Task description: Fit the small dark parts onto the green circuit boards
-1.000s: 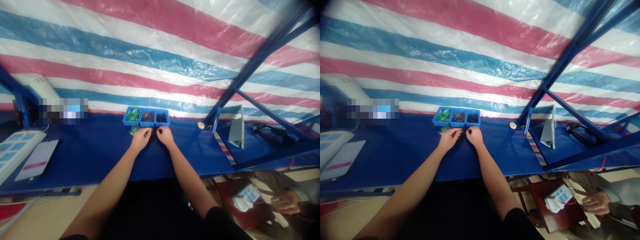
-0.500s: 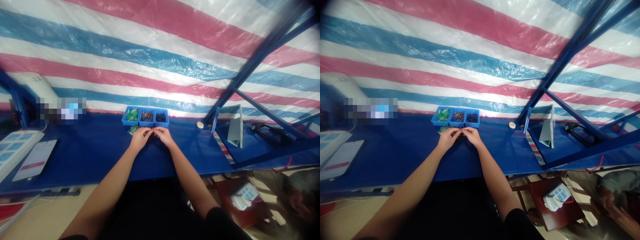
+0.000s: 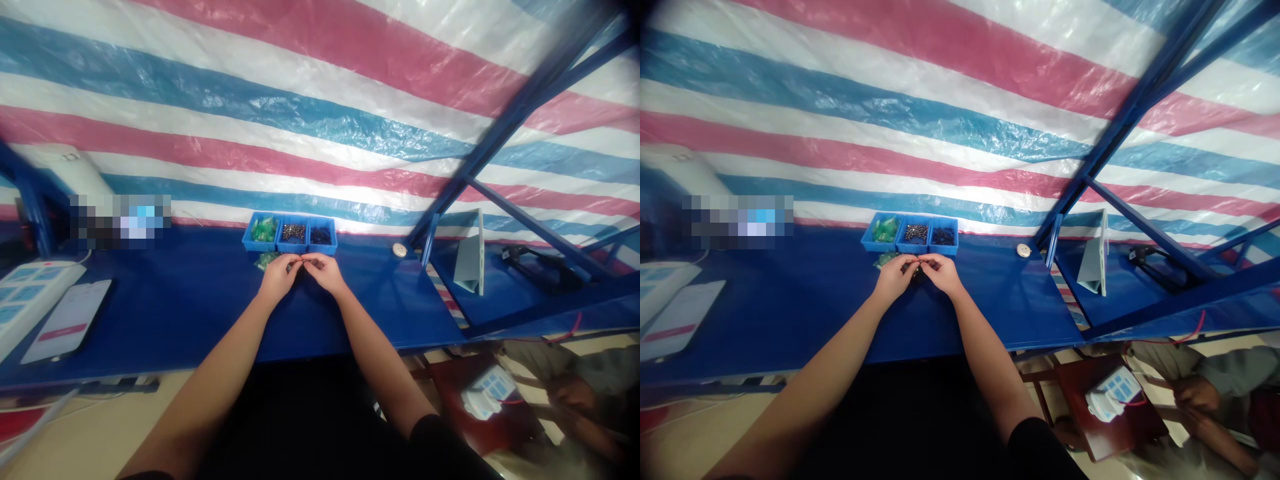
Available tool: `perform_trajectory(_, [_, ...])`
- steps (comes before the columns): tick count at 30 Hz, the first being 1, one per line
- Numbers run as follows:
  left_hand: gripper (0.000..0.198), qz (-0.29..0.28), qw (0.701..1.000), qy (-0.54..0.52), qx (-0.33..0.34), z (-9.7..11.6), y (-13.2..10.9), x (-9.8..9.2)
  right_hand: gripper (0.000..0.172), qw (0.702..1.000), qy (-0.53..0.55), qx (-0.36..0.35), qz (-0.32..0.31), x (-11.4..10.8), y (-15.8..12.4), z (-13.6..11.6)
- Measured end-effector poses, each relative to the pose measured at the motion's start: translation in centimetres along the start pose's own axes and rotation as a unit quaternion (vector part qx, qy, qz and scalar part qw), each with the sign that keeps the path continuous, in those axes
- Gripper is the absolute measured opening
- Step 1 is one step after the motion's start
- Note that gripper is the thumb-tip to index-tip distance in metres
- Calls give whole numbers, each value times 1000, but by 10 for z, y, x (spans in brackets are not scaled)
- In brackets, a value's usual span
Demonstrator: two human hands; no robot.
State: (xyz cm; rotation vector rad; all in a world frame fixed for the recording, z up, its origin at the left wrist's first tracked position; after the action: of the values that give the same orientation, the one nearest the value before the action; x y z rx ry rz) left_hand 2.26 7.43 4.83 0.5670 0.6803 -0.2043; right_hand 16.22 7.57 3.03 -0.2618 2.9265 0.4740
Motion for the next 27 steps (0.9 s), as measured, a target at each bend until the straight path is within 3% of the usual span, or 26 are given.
perform_trajectory(8, [27,-30,999,14,6,6,1,1,30,1000,6,2,9,0,-1,0])
perform_trajectory(16, [31,-7,999,-28,-28,-5,-1,1,32,999,28,9,37,-10,0,2])
perform_trajectory(27, [26,-29,1000,-1,-9,8,0,-1,34,999,34,1,25,-3,-1,2])
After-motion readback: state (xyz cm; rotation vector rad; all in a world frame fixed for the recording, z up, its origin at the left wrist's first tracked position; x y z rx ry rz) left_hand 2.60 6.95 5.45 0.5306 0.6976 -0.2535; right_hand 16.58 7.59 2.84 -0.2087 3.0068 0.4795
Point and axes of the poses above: each hand's wrist, its own y-axis towards the middle knuckle, its own x-axis out of the palm, z = x × y, the point moved 9 cm from there along y, towards the middle knuckle, and after that the axes turned 9 degrees about -z, right-handed, at the moved point
